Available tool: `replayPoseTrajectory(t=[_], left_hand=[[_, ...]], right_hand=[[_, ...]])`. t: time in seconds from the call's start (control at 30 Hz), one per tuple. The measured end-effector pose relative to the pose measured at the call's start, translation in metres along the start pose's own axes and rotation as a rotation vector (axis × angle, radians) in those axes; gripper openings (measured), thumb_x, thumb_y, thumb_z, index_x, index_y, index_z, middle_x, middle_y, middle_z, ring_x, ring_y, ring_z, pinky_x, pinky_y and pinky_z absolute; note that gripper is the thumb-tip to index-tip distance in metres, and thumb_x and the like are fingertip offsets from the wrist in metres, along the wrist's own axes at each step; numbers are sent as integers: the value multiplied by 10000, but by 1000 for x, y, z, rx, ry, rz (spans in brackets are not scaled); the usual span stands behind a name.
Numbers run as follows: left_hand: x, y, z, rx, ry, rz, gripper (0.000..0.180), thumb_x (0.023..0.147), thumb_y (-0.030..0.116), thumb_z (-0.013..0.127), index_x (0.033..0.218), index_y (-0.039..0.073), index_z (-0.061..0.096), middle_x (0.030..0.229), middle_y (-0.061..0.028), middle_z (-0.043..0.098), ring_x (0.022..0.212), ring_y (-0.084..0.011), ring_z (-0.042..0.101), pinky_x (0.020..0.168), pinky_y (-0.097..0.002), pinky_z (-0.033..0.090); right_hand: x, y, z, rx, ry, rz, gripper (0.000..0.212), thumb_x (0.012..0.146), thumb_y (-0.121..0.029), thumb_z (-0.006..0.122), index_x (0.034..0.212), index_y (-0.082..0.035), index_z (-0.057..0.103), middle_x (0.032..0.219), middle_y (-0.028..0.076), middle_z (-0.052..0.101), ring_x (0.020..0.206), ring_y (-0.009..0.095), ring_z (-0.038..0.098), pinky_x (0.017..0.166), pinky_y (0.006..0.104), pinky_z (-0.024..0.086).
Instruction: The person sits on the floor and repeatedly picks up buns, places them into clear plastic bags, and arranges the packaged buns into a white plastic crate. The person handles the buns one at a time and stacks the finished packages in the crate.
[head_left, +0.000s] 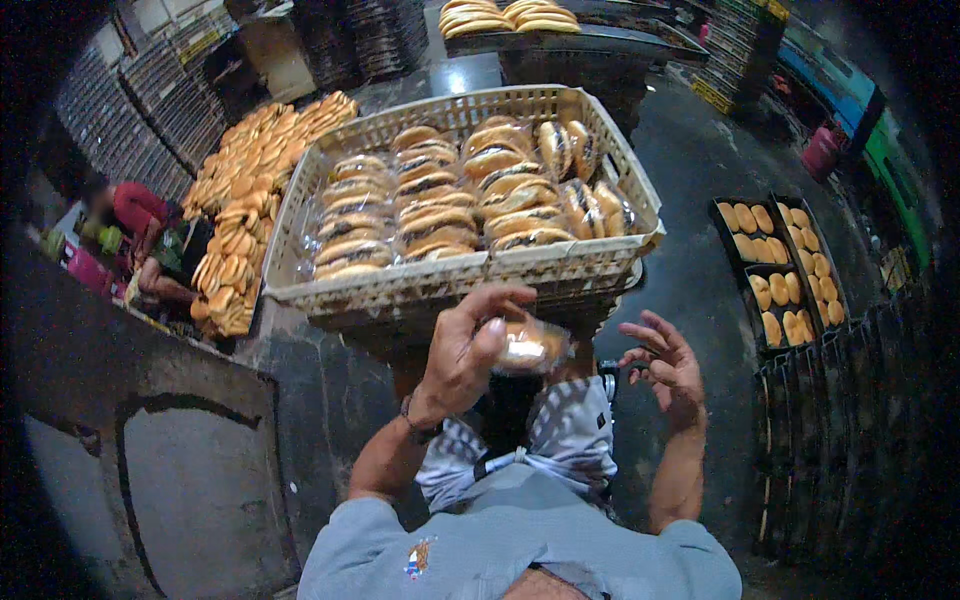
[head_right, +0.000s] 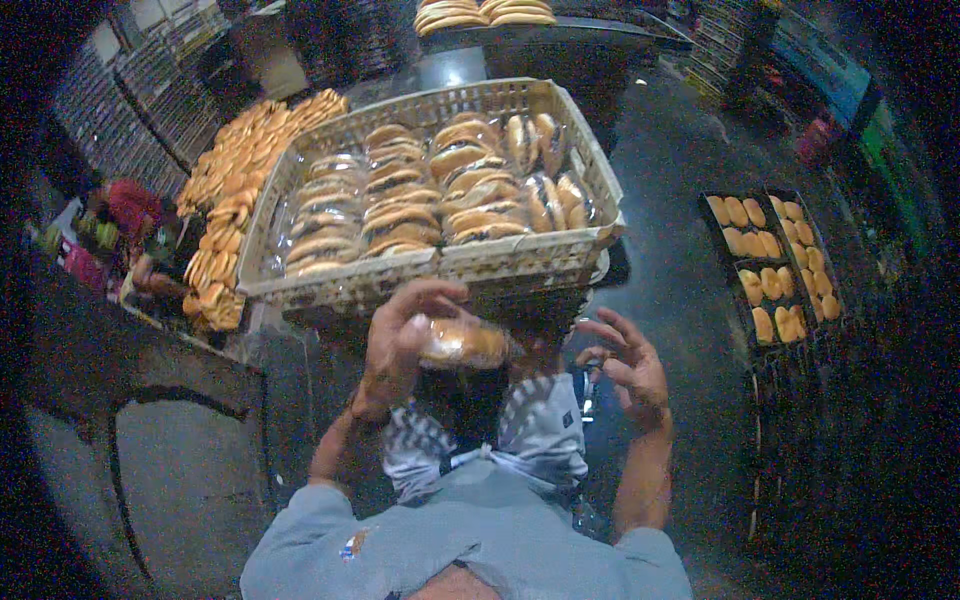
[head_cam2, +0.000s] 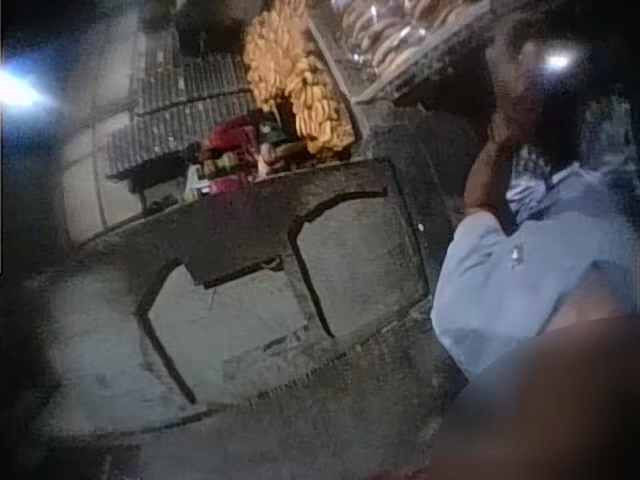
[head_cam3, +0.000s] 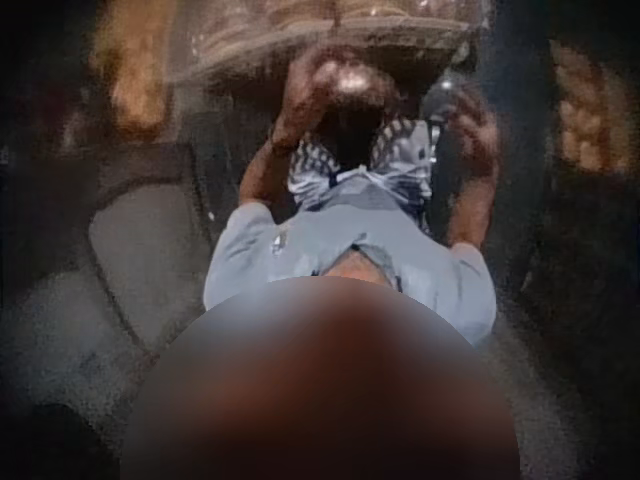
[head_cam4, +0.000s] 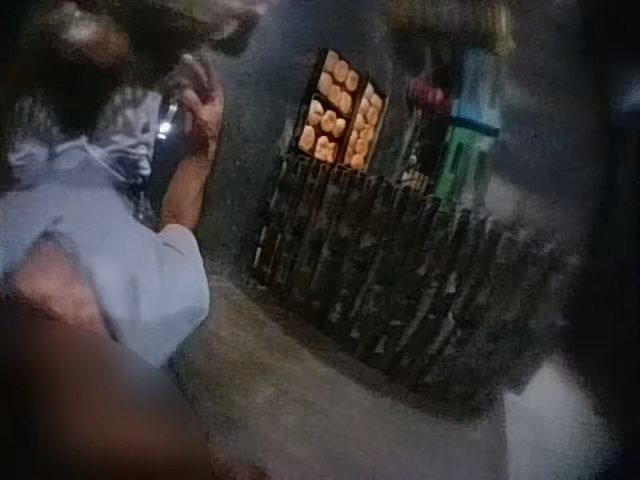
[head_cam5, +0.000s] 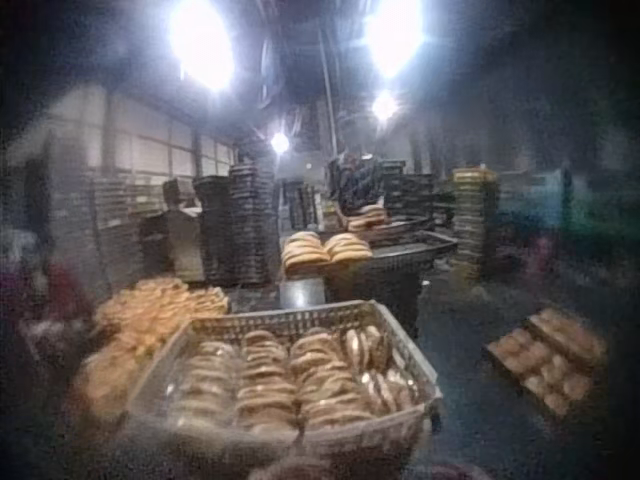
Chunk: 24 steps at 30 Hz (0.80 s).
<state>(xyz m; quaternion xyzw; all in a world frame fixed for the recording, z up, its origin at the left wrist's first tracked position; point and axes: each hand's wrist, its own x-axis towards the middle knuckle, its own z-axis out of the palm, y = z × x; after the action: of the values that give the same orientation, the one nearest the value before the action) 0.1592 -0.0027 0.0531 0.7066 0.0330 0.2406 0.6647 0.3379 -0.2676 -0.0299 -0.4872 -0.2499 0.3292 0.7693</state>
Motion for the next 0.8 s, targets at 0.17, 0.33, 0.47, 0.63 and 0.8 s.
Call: replayPoseTrajectory(t=[0.17, 0.33, 0.47, 0.63, 0.8], left_hand=[[-7, 20, -7, 145, 46, 130, 541, 968, 440, 461, 1268, 9, 591, 910, -160, 721, 849, -215, 712, 770, -332, 557], [-14, 23, -12, 263, 74, 199, 468, 975, 336, 439, 1288, 16, 573, 906, -174, 717, 838, -253, 722, 770, -349, 563], [-16, 27, -9, 282, 56, 249, 431, 945, 222, 431, 1299, 12, 559, 916, -189, 712, 845, -267, 724, 777, -365, 567], [-21, 28, -7, 241, 65, 213, 453, 915, 178, 424, 1322, 12, 535, 903, -203, 710, 850, -271, 730, 782, -371, 570], [-22, 18, -13, 260, 110, 260, 478, 903, 177, 433, 1348, 18, 510, 895, -196, 721, 848, -276, 741, 780, -370, 574]], right_hand=[[-5, -75, 90, 193, -597, 119, 979, 751, -125, 857, 1536, 20, 291, 1170, 313, 664, 931, 281, 709, 806, 370, 568], [12, -86, 124, 333, -1005, 449, 993, 768, -55, 801, 1526, 118, 183, 1008, 311, 707, 778, 248, 721, 703, 305, 567], [23, -96, 151, 93, -753, 463, 949, 796, -94, 775, 1524, 109, 201, 883, 266, 726, 626, 194, 695, 576, 255, 545], [37, -85, 153, -108, -657, 438, 858, 834, -98, 740, 1554, -11, 281, 815, 163, 738, 589, 93, 643, 542, 196, 493], [30, -78, 159, -397, -508, 173, 793, 827, -24, 688, 1543, -65, 350, 745, 69, 699, 584, 56, 589, 529, 217, 451]])
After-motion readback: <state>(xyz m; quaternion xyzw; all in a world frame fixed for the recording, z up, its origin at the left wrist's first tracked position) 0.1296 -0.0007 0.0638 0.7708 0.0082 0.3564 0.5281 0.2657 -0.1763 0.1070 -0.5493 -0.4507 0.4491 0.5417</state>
